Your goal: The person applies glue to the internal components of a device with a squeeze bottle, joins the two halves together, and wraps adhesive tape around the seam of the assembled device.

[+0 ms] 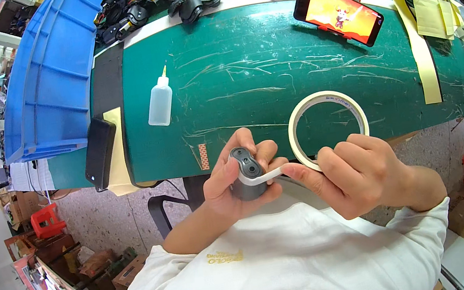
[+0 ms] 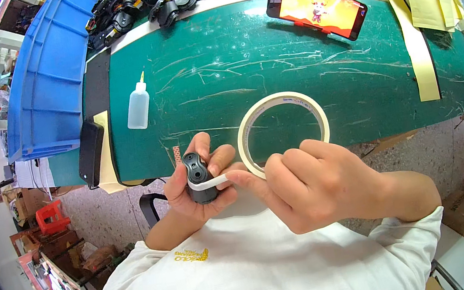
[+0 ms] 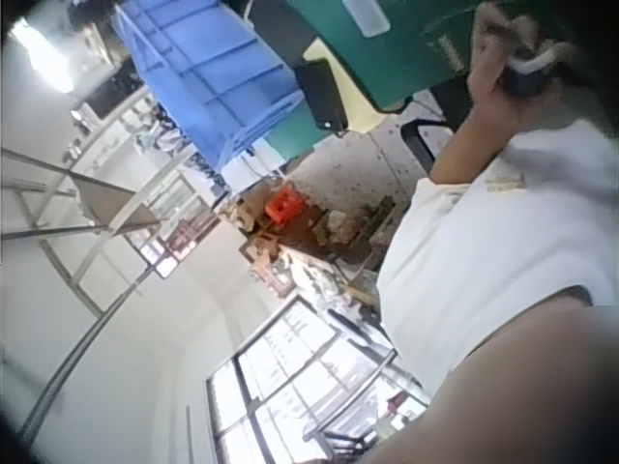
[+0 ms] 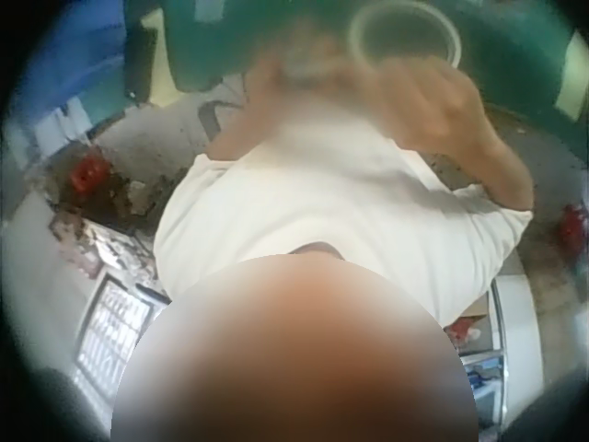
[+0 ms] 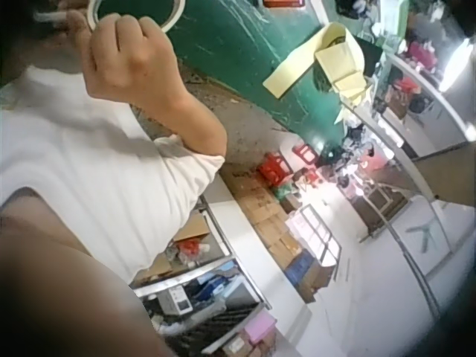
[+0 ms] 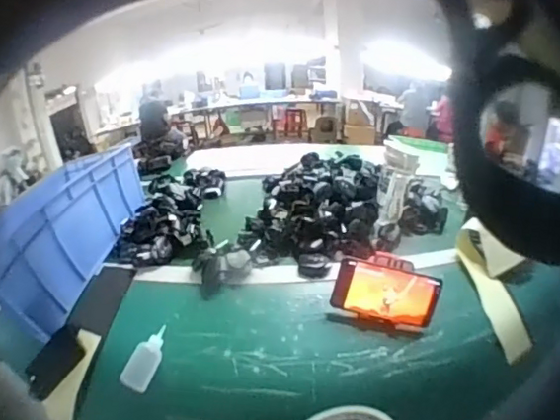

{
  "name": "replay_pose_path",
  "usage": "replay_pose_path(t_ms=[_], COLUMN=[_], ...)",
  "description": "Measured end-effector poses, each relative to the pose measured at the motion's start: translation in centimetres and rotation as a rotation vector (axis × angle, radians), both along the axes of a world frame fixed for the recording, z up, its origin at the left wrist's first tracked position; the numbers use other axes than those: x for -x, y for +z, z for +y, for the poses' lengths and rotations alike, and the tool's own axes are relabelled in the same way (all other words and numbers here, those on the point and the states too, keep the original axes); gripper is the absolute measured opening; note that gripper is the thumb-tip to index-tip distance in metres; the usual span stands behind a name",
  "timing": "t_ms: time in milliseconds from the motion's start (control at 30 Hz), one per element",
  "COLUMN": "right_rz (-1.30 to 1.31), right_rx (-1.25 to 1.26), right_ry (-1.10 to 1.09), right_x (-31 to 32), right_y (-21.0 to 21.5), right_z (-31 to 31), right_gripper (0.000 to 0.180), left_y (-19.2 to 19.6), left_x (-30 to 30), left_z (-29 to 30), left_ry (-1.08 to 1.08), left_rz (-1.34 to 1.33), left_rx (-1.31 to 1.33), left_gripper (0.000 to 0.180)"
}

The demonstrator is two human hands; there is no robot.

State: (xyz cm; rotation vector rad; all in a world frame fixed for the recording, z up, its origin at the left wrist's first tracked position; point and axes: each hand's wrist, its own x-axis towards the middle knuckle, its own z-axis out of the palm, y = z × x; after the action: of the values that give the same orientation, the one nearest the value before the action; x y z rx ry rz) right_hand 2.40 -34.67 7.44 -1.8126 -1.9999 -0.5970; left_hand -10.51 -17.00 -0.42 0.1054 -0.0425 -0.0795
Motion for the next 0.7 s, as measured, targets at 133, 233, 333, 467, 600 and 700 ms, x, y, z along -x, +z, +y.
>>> replay_pose_path(t_ms=[133,233,333,467,600,700], right_rz=[0.019,0.035,0.019,0.018,0.07,0.061], right_rx=[-0.026,0.006,0.026,-0.015,-0.142,-0.123], right_ry=[0.012,0.0,0.021,0.031,0.007,-0.004], right_x=[0.1,0.2,0.4,1.1,1.5,1.4], right_y=[-0.6,-0.5,-0.3,0.1,-0.4,-0.3], right_z=[0.1,0.1,0.1,0.2,0.5,0.3], right_gripper=[0.011,0.023,0.03,0.014,0.018,0.026], left_y=[-0.1,0.2,0.3,2.5,3.1,2.7], left_x=[-0.2,-0.3,-0.6,-0.6,-0.8,-0.8], left_z=[-0.6,-0.7,-0.4,0.1,-0.1,0.8], left_ry=[-0.026,-0.015,-0.044,-0.198,-0.186,-0.207], left_rz=[-0.067,-0.106,-0.179,-0.139,-0.079,0.032], left_rx=[-0.009,-0.056,-0.215,-0.326,-0.509,-0.699], left_gripper=[0.032,0.039,0.047,0.06,0.074,0.083])
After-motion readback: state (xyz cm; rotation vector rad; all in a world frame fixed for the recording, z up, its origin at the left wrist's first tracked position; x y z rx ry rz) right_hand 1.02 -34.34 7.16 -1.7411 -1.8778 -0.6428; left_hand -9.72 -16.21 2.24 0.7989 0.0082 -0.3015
